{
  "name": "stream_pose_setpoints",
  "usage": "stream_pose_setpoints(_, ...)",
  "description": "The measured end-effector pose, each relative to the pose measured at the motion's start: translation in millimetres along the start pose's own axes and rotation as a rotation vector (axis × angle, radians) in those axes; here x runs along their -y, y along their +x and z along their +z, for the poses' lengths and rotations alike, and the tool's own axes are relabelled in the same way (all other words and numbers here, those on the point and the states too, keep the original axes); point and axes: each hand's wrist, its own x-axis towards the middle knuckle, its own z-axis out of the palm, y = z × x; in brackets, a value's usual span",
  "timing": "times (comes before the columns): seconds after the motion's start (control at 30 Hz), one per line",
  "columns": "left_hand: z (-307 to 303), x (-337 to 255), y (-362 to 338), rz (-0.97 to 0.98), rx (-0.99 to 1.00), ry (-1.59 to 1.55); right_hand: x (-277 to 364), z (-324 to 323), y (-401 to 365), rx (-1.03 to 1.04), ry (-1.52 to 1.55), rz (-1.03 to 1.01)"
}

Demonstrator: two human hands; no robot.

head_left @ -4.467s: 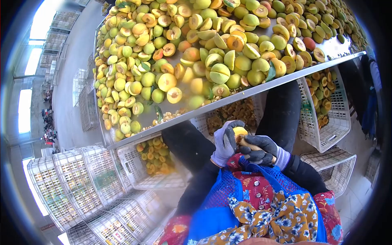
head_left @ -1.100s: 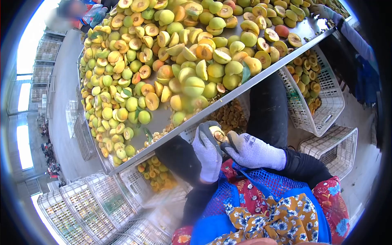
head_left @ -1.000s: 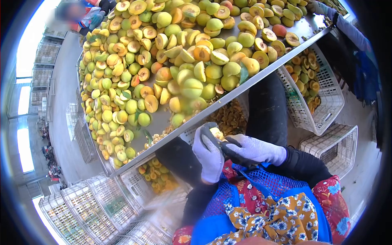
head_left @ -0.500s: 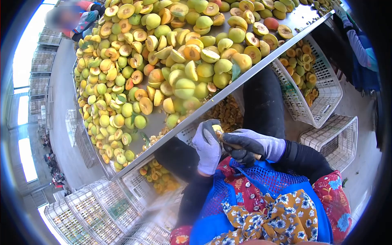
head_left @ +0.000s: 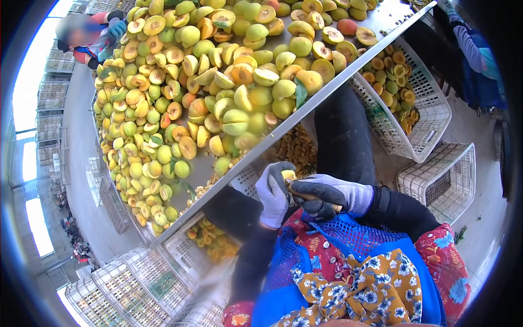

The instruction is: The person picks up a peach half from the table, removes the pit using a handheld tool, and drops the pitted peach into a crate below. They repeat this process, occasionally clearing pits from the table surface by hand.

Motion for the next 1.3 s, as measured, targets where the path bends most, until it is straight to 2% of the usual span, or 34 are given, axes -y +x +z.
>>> stream_pose_setpoints(0.07,3.5,2.9,-1.5,-0.255,0.009,-0.308,-0.3,-3.8,2.1,-0.001,0.055,0.026)
stream_pose_setpoints(0.17,5.1,-5.5,1.7,-0.097,0.055,-0.108,0.8,-17.1,6.8,0.304,0.42,0.222)
stream_pose_setpoints(0.23,6.6,-10.6,1.6,-0.151,0.049,-0.116,0.2,-16.9,6.0,0.356,0.5,0.267)
stream_pose_setpoints(0.27,7.9,-12.8,2.9,-0.243,0.046,-0.178,0.5,-16.9,5.5,0.381,0.537,0.289)
stream_pose_setpoints(0.3,8.5,-13.5,4.5,-0.333,0.044,-0.24,-0.6,-19.3,6.6,0.298,0.447,0.253)
stream_pose_setpoints(0.4,0.4,-10.4,10.0,-0.505,0.193,-0.155,-3.8,-21.6,6.8,0.058,0.177,0.146)
stream_pose_setpoints(0.5,0.1,-10.9,13.8,-0.41,0.274,-0.014,0.1,-7.4,-5.0,-0.149,-0.11,0.028)
stream_pose_setpoints(0.57,-4.0,-2.6,12.9,-0.359,0.336,0.052,2.2,-11.9,-3.5,-0.239,-0.457,-0.04)
stream_pose_setpoints(0.67,-9.4,32.5,1.7,0.271,0.319,0.558,6.5,-0.8,-2.6,-0.419,-0.893,-0.061)
stream_pose_setpoints(0.7,-12.3,35.0,-2.4,0.222,0.361,0.579,5.3,3.1,-2.9,-0.486,-1.024,-0.049)
stream_pose_setpoints(0.83,-23.2,47.6,-6.5,0.062,0.464,0.62,-21.5,-5.6,6.9,-0.556,-1.929,-0.31)
stream_pose_setpoints(0.93,-43.3,29.1,-5.8,-0.17,0.477,0.386,-24.2,-2.8,10.5,-0.645,-1.902,-0.432)
stream_pose_setpoints(1.0,-67.7,23.5,-18.8,0.135,0.297,0.768,-24.0,-19.0,16.8,-0.557,-1.717,-0.601)
stream_pose_setpoints(1.03,-81.3,-3.5,-24.7,-0.053,0.275,0.921,-19.1,-25.6,19.2,-0.507,-1.627,-0.679)
stream_pose_setpoints(1.07,-105.1,7.4,-37.9,-0.223,0.238,1.107,-11.2,-20.2,16.3,-0.472,-1.384,-0.512)
stream_pose_setpoints(1.1,-113.0,-23.7,-43.7,-0.213,0.171,1.421,-1.4,-9.4,9.9,-0.435,-1.14,-0.347)
stream_pose_setpoints(1.13,-140.5,-21.5,-56.5,-0.247,0.063,1.471,6.0,-4.2,6.7,-0.396,-0.897,-0.182)
stream_pose_setpoints(1.17,-148.6,-42.7,-51.1,-0.645,-0.147,1.359,8.5,-9.4,6.2,-0.332,-0.877,-0.208)
stream_pose_setpoints(1.2,-162.3,-45.0,-53.4,-0.65,-0.193,1.521,11.2,-8.8,9.4,-0.287,-0.746,-0.179)
stream_pose_setpoints(1.27,-167.5,-46.9,-40.7,-0.477,-0.255,1.739,14.6,-6.4,13.9,-0.207,-0.483,-0.114)
stream_pose_setpoints(1.3,-162.9,-50.3,-21.4,-0.464,-0.272,1.456,17.8,6.1,13.2,-0.205,-0.397,-0.094)
